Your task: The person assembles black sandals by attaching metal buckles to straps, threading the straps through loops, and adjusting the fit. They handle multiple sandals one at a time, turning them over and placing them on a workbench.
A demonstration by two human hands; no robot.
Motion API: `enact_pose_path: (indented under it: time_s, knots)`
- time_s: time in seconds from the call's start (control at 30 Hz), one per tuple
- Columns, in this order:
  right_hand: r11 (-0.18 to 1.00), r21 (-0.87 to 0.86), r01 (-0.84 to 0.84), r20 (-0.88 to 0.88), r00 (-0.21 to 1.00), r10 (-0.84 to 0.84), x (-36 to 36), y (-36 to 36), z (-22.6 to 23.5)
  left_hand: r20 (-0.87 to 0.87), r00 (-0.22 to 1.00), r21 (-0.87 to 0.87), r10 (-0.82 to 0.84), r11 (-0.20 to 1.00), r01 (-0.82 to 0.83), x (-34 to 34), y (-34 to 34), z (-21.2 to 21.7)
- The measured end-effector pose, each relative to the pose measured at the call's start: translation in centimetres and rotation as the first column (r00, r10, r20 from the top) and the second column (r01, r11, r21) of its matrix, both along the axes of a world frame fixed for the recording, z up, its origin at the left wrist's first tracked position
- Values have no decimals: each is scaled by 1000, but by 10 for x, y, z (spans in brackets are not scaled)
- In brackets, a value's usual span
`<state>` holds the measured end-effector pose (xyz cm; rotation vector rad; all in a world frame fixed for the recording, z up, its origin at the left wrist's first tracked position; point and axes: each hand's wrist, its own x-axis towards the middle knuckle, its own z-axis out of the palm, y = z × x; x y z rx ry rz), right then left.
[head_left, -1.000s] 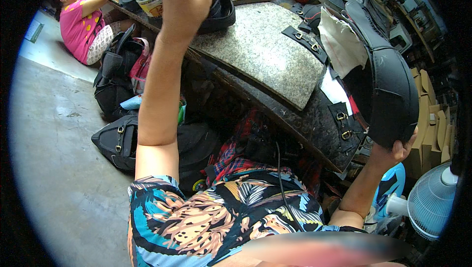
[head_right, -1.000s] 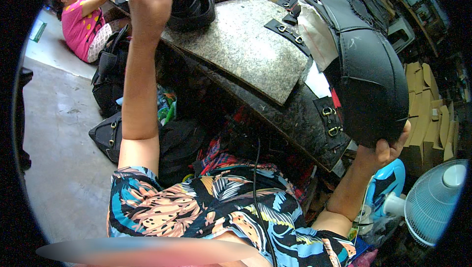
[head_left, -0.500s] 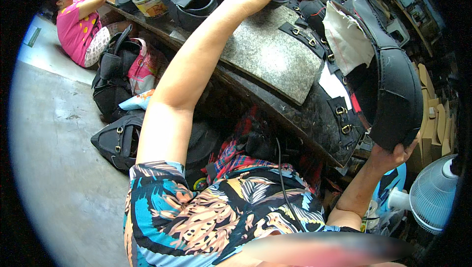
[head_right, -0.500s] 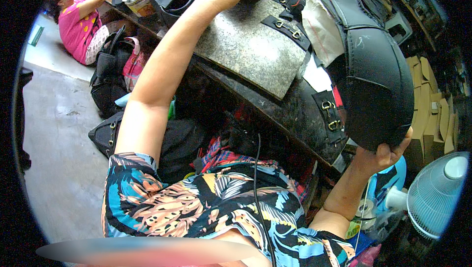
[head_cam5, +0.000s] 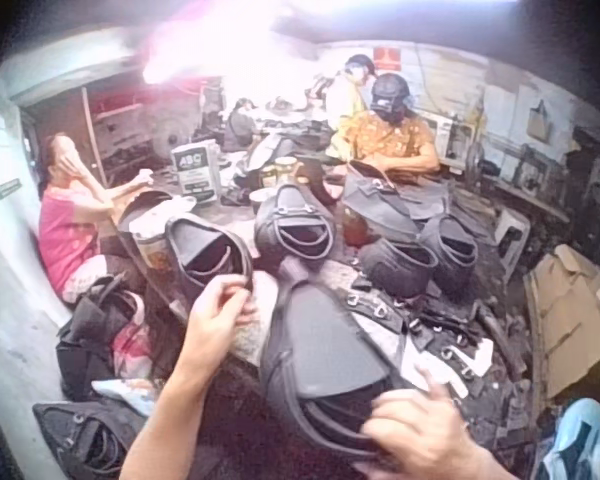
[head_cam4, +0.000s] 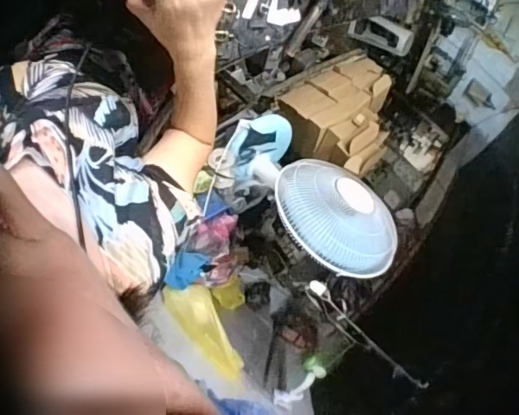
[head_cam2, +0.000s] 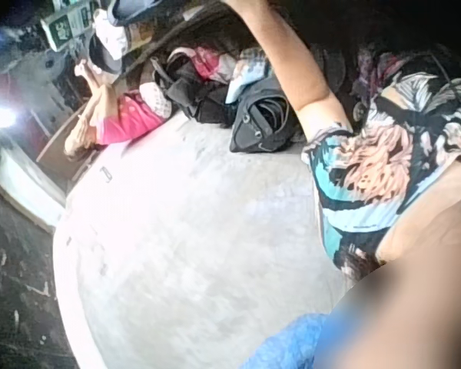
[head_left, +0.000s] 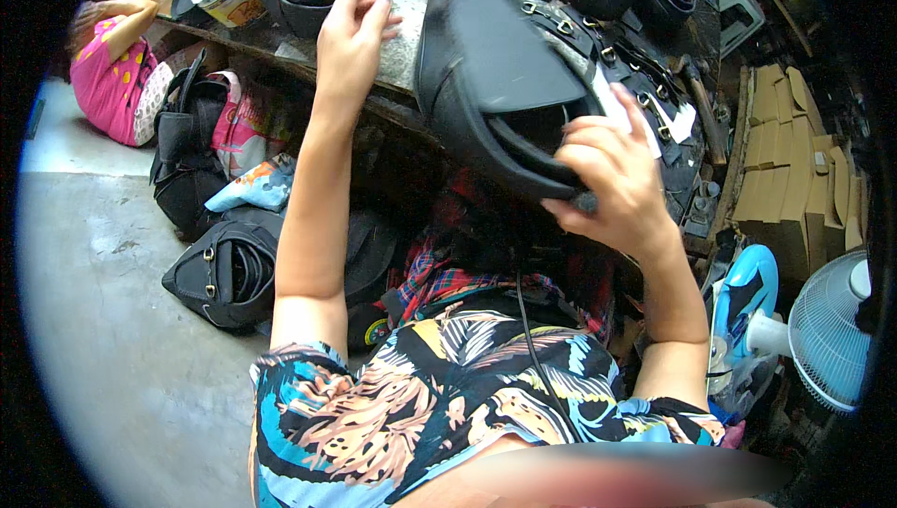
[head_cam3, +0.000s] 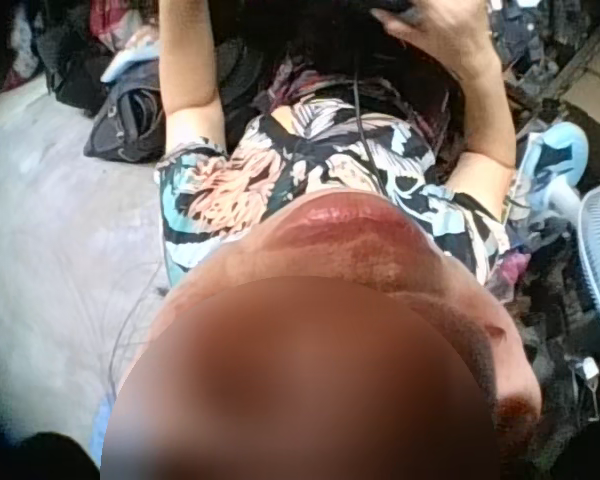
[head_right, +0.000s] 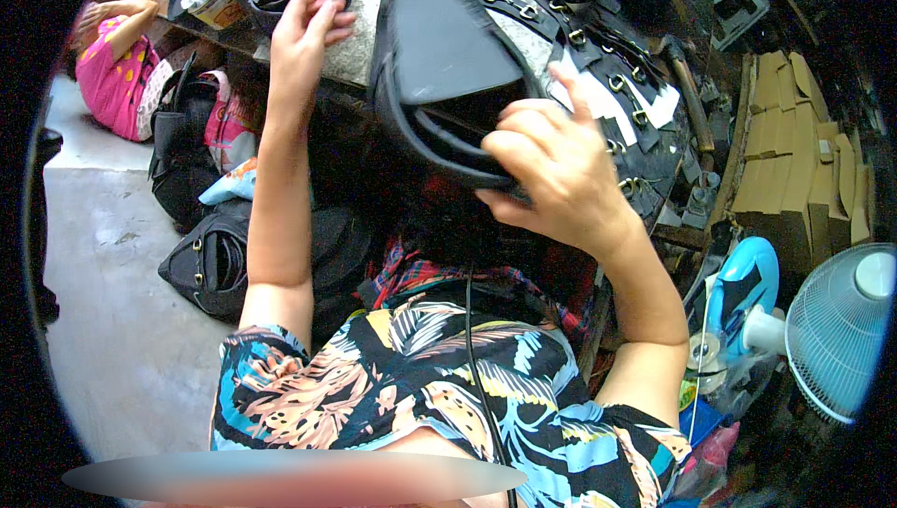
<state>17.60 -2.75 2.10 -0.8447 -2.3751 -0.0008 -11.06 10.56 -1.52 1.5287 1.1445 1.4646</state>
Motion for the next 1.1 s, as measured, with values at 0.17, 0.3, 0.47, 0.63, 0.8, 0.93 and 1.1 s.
enact_pose_path:
  time_s: [0.17, 0.3, 0.47, 0.63, 0.8, 0.93, 1.1]
  knots:
    - [999, -36, -26, 21, 999, 27, -16, 10, -18, -138, 990, 73, 9, 997, 1, -3, -48, -30]
    - [1000, 13, -7, 11, 1000, 6, -13, 16, -27, -219, 975, -41, -32, 999, 23, 8, -64, -38]
    - [992, 122, -21, -117, 993, 35, -8, 24, -38, -318, 947, 100, 37, 995, -5, 16, -61, -43]
    - [991, 134, -5, 2, 1000, 5, -1, 26, -42, -330, 940, 180, 85, 983, -26, 19, -60, -48]
    - [993, 118, -26, -170, 984, 46, -5, 19, -23, 21, 998, -66, 56, 996, -54, 22, -75, -41]
    - [969, 243, -49, -276, 954, 118, -11, 9, -3, 655, 755, -350, -33, 872, 342, 9, -80, -24]
    - [948, 307, -83, -150, 980, 135, -15, 19, -5, 895, 406, -68, -185, 843, 533, -10, -52, 1]
